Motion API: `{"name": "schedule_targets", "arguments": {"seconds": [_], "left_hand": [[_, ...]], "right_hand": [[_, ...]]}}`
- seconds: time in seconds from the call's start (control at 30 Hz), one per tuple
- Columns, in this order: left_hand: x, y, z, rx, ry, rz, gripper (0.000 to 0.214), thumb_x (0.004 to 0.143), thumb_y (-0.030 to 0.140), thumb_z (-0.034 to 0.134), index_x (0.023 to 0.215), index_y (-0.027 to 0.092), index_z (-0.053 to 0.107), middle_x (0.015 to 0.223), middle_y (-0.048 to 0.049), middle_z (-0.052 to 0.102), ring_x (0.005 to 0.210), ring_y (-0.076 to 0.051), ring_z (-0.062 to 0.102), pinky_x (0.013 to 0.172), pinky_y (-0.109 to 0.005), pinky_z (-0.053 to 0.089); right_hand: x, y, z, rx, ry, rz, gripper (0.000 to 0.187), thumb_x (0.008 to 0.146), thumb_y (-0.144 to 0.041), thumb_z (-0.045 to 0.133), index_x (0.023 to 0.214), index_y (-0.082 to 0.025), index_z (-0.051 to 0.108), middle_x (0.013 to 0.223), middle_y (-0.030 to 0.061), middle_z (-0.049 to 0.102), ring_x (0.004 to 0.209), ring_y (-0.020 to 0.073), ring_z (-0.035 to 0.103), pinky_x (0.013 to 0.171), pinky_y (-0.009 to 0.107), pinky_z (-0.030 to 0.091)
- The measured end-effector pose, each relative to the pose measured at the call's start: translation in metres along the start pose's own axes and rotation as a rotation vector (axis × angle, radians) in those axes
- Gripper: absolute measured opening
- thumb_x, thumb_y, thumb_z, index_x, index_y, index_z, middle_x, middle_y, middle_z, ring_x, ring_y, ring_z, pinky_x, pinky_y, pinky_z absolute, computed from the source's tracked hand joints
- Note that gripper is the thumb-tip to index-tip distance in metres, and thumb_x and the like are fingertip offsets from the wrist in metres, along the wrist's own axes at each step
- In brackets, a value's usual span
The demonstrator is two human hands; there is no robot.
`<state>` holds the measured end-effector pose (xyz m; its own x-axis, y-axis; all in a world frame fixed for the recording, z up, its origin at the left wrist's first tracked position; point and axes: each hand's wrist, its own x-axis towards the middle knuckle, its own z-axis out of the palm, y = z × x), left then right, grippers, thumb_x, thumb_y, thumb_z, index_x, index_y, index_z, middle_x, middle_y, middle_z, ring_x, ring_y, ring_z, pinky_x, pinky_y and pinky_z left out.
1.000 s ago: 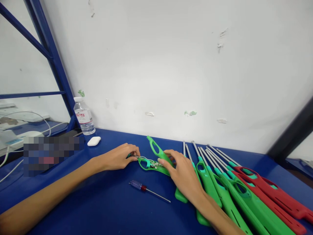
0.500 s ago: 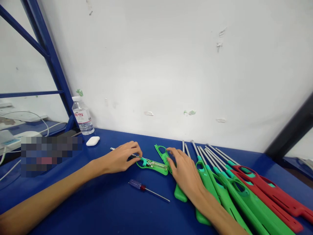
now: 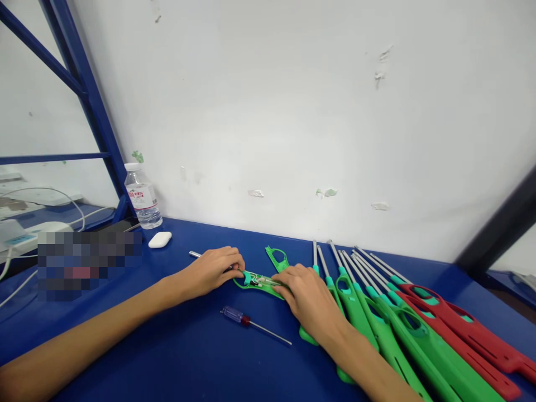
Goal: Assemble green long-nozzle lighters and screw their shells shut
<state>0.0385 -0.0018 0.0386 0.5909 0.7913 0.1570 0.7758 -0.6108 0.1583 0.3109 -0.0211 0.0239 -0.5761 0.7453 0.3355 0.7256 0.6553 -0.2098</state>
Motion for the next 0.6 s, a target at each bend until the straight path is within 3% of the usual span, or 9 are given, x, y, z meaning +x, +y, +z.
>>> {"name": "schedule_targets", "arguments": {"seconds": [0.37,0.6], "left_hand": [[-0.001,-0.006,-0.008,-0.053,0.044,-0.042,0.032,0.102,0.034,0.066,0.13,0.017,0.063,0.129,-0.0105,0.065,0.107,-0.025,0.068,0.09,-0.046,0.06],[-0.006,0.009,-0.018,-0.106,0.002,0.083,0.028,0.103,0.033,0.065,0.126,0.017,0.064,0.125,-0.0097,0.067,0.103,-0.023,0.07,0.087,-0.043,0.061]], "right_hand": [[-0.002,0.002,0.004,-0.049,0.045,-0.01,0.017,0.102,-0.023,0.063,0.111,-0.025,0.077,0.102,0.0043,0.08,0.093,0.0278,0.073,0.08,0.04,0.052],[-0.002,0.001,0.003,-0.056,0.075,-0.036,0.019,0.103,-0.022,0.06,0.112,-0.024,0.077,0.1,0.0045,0.08,0.091,0.0276,0.075,0.079,0.04,0.055]]}}
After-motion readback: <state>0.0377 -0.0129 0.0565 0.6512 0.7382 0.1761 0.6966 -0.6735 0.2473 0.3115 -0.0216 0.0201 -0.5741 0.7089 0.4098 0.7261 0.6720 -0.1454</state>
